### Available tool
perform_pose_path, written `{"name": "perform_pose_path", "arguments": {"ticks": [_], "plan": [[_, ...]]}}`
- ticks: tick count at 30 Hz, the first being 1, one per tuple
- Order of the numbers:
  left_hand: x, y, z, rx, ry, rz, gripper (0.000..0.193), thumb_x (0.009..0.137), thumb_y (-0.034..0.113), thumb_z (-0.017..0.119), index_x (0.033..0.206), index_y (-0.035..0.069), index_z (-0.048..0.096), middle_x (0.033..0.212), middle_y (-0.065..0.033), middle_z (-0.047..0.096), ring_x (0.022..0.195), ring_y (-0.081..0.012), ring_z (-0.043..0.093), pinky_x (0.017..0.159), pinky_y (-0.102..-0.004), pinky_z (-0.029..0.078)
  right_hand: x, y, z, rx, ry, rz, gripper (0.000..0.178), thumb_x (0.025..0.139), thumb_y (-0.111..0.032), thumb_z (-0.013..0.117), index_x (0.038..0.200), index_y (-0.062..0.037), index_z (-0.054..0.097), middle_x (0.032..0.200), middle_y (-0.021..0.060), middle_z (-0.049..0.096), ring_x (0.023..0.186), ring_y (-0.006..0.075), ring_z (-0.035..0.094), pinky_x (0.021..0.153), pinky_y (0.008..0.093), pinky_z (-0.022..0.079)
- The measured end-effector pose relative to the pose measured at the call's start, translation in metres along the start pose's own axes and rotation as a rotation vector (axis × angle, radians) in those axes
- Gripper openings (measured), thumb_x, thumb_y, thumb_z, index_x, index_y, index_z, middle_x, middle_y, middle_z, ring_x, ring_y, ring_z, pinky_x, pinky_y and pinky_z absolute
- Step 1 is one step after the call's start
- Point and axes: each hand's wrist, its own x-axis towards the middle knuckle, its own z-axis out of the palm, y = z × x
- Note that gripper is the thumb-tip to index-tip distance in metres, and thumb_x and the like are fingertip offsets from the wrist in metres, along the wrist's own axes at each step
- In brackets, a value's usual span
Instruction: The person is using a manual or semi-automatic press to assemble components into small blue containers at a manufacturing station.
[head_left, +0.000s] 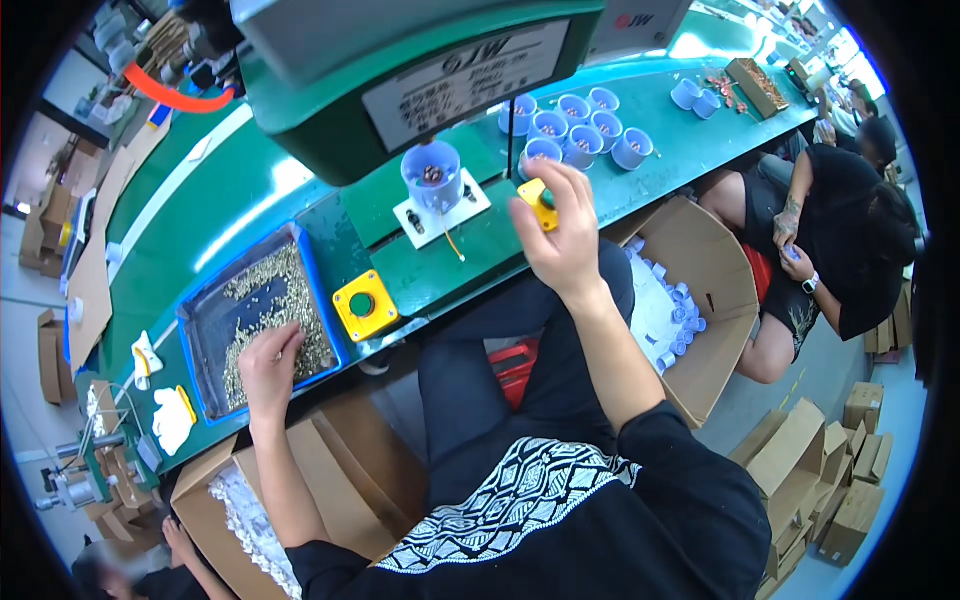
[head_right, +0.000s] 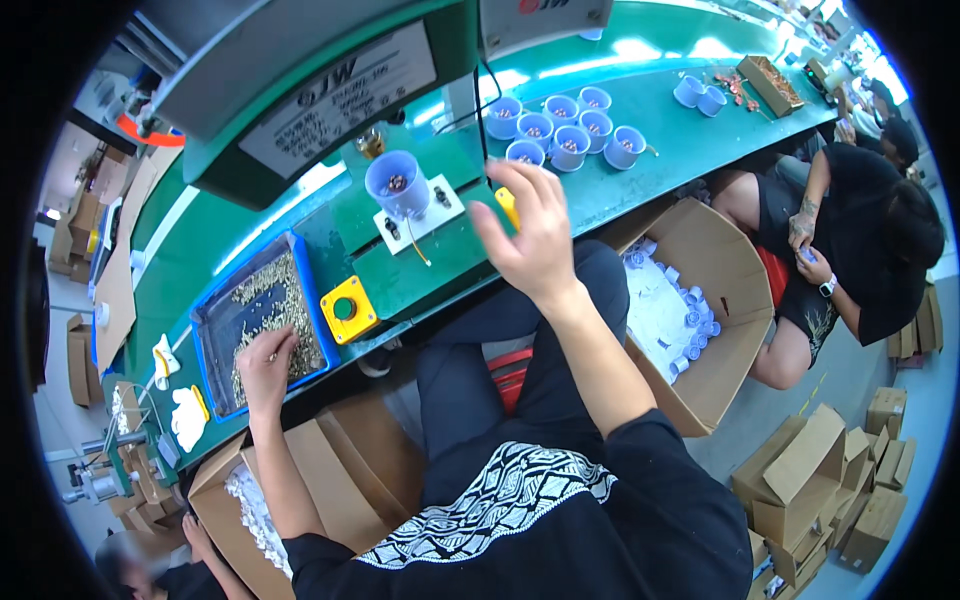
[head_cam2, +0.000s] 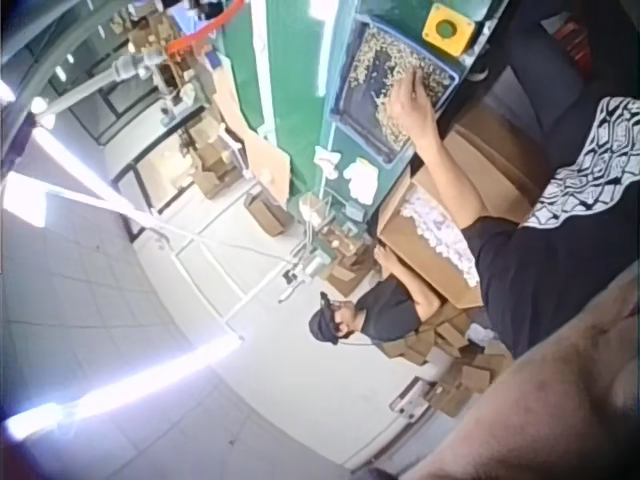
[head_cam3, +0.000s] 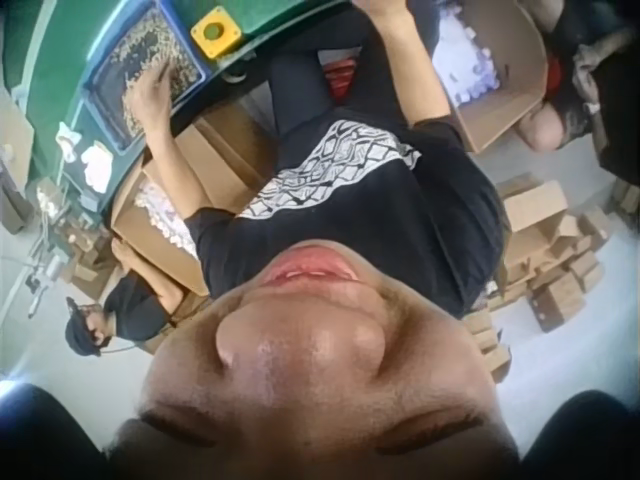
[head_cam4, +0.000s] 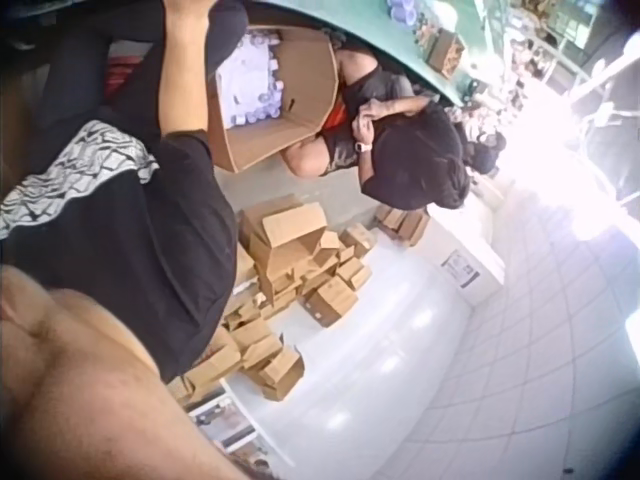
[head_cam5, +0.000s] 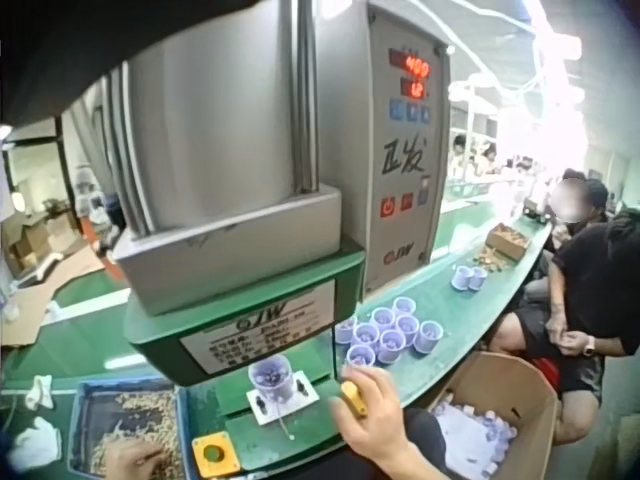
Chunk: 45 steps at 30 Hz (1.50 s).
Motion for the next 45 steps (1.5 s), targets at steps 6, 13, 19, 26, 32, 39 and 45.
{"name": "perform_pose_path", "arguments": {"ticks": [6,13,19,26,32,39,45], "plan": [[-0.003,0.055,0.000,0.020,0.048,0.188,0.017,0.079,-0.007,0.072,0.094,-0.001,0.074,0.089,-0.0136,0.072,0.082,-0.0309,0.070,0.074,-0.0391,0.055,-0.050,0.064,-0.012,0.045,-0.054,0.017,0.029,0.101,-0.021,0.056,0.117,0.0004,0.067,0.127,0.0181,0.064,0.123,0.0369,0.057,0.108,0.0445,0.043],[0.019,0.072,0.039,-0.096,0.102,0.373,0.013,0.078,-0.007,0.072,0.090,-0.002,0.073,0.089,-0.0152,0.071,0.084,-0.0329,0.070,0.076,-0.0402,0.056,-0.054,0.062,-0.018,0.114,-0.061,-0.025,0.026,0.100,-0.018,0.057,0.116,-0.0017,0.068,0.132,0.0161,0.062,0.125,0.0363,0.055,0.108,0.0462,0.042],[0.017,0.073,0.047,-0.059,0.137,0.312,0.011,0.080,-0.004,0.073,0.090,-0.001,0.072,0.088,-0.0152,0.071,0.085,-0.0334,0.069,0.078,-0.0414,0.056,-0.046,0.061,-0.011,0.093,-0.057,0.046,0.021,0.097,-0.019,0.059,0.109,-0.0037,0.066,0.129,0.0141,0.063,0.122,0.0359,0.054,0.105,0.0455,0.044],[0.026,0.089,0.046,-0.031,0.016,0.294,0.011,0.081,-0.002,0.074,0.091,-0.001,0.072,0.087,-0.0151,0.070,0.087,-0.0331,0.069,0.079,-0.0420,0.055,-0.050,0.058,-0.015,-0.002,-0.012,0.042,0.020,0.095,-0.021,0.061,0.109,-0.0063,0.063,0.127,0.0120,0.063,0.118,0.0359,0.054,0.102,0.0443,0.045],[-0.002,0.023,0.035,-0.039,0.286,0.014,0.010,0.084,-0.002,0.073,0.095,-0.001,0.072,0.091,-0.0158,0.071,0.090,-0.0333,0.069,0.081,-0.0405,0.054,-0.047,0.058,0.002,0.080,0.038,0.108,0.022,0.091,-0.021,0.063,0.107,-0.0061,0.064,0.123,0.0145,0.065,0.115,0.0359,0.057,0.100,0.0439,0.047],[-0.020,0.013,0.032,-0.075,0.307,-0.084,0.011,0.085,0.000,0.073,0.097,0.001,0.072,0.095,-0.0159,0.073,0.090,-0.0338,0.071,0.082,-0.0394,0.055,-0.056,0.064,0.014,0.050,0.079,0.187,0.040,0.103,-0.038,0.051,0.114,-0.0011,0.062,0.126,0.0201,0.062,0.120,0.0355,0.058,0.105,0.0446,0.044],[-0.016,0.025,0.027,-0.104,0.318,-0.065,0.008,0.086,0.001,0.073,0.094,0.001,0.073,0.091,-0.0126,0.073,0.088,-0.0311,0.071,0.078,-0.0382,0.056,-0.061,0.070,0.016,0.117,0.097,0.104,0.028,0.106,-0.024,0.048,0.113,0.0014,0.060,0.127,0.0193,0.061,0.120,0.0324,0.056,0.106,0.0418,0.042]]}}
